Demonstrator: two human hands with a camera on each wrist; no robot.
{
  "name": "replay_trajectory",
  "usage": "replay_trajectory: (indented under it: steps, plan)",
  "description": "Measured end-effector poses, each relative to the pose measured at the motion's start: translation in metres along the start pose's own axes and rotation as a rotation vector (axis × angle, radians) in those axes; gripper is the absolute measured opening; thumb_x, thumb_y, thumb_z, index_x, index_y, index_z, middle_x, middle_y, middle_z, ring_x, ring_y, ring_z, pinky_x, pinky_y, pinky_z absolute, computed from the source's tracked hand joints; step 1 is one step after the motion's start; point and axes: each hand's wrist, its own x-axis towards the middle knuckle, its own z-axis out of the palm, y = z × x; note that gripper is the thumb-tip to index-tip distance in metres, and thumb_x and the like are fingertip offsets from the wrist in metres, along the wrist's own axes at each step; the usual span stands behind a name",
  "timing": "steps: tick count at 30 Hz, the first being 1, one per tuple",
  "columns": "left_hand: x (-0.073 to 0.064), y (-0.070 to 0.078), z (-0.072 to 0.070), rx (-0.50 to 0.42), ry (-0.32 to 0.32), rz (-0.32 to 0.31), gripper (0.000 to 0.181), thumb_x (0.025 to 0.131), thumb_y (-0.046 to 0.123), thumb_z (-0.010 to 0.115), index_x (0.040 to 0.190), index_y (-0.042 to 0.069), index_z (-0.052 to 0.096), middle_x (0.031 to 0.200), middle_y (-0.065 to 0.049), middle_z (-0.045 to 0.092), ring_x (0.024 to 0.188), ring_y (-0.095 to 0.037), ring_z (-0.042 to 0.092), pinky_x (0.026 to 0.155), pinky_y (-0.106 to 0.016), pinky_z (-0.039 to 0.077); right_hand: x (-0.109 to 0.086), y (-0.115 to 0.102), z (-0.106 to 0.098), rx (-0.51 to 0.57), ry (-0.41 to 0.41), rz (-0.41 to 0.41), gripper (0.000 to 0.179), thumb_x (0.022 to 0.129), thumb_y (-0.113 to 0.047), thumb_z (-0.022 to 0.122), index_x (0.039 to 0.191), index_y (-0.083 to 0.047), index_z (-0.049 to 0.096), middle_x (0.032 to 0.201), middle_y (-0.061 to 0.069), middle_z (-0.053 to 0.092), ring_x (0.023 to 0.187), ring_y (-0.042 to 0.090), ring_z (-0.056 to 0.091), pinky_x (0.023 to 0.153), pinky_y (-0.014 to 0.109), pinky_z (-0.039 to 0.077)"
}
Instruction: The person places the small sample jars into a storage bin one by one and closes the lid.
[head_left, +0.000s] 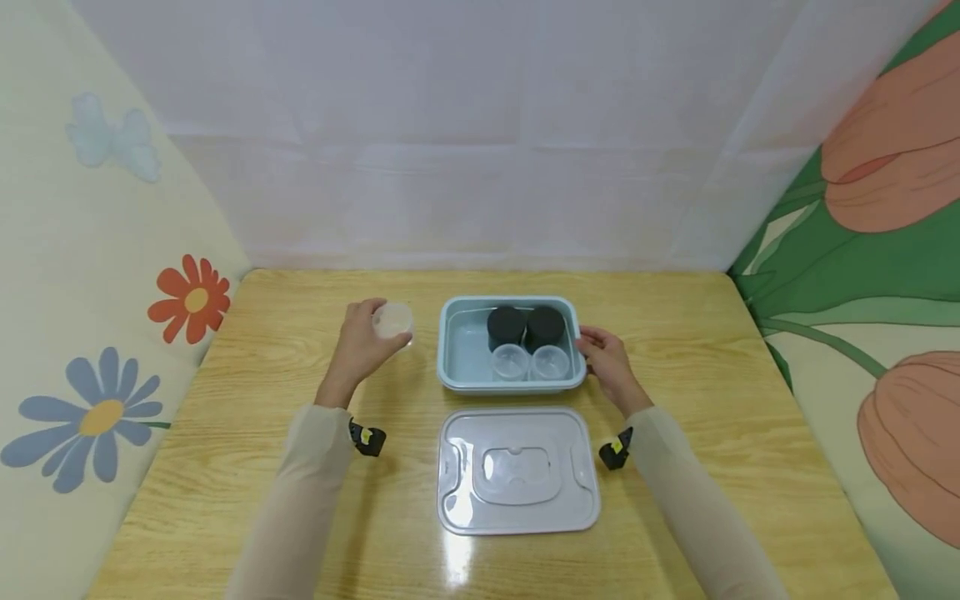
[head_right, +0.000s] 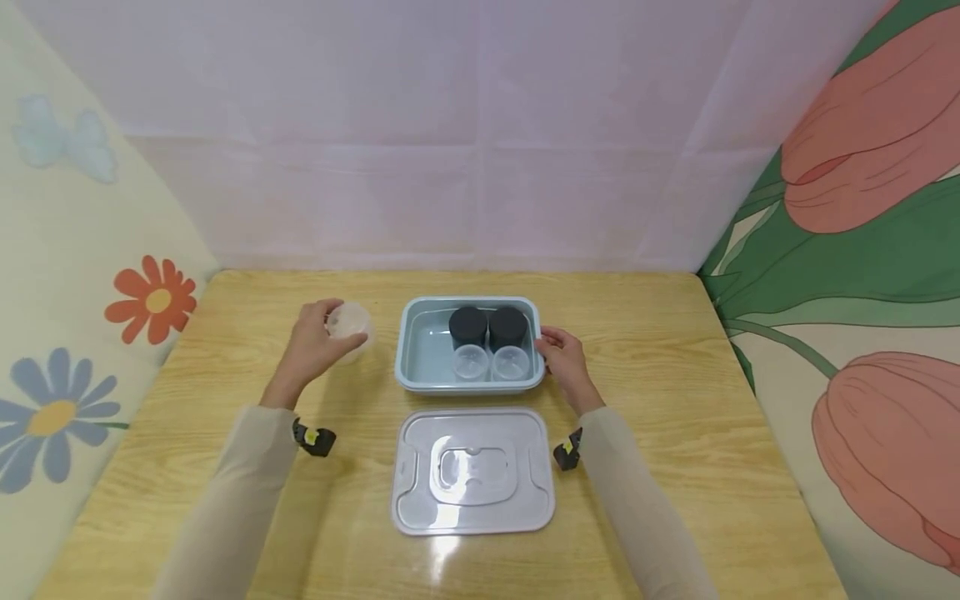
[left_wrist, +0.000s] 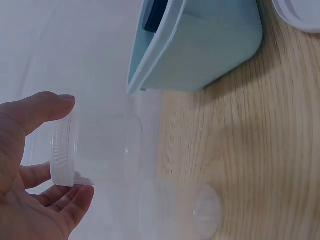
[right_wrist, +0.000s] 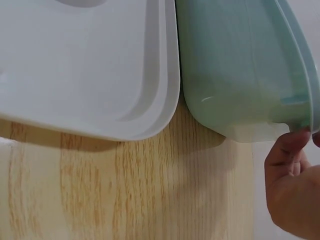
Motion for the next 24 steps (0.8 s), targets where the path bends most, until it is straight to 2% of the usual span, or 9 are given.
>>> replay_trajectory:
  steps: [9,24]
  plan:
    - [0.013,0.015,0.016,-0.004,0.003,0.061,0.072,0.079,0.020,0.074,0.137,-0.006,0.040,0.130,-0.028,0.040,0.112,-0.040,0.047,0.097,-0.055,0.042,-0.002,0.000,0.002,0.002,0.000,0.001,0.040,0.099,-0.010,0.048,0.137,0.001,0.045,0.102,-0.002,0.054,0.080,0.003,0.052,0.059,0.018,0.049]
    - [0.024,0.042,0.038,0.002,-0.042,0.122,0.073,0.079,0.022,0.075,0.137,-0.005,0.041,0.134,-0.026,0.041,0.117,-0.039,0.046,0.101,-0.052,0.040,-0.002,0.001,0.002,0.013,0.005,0.003,0.040,0.099,-0.010,0.049,0.136,0.001,0.045,0.102,-0.001,0.053,0.080,0.004,0.052,0.059,0.018,0.049]
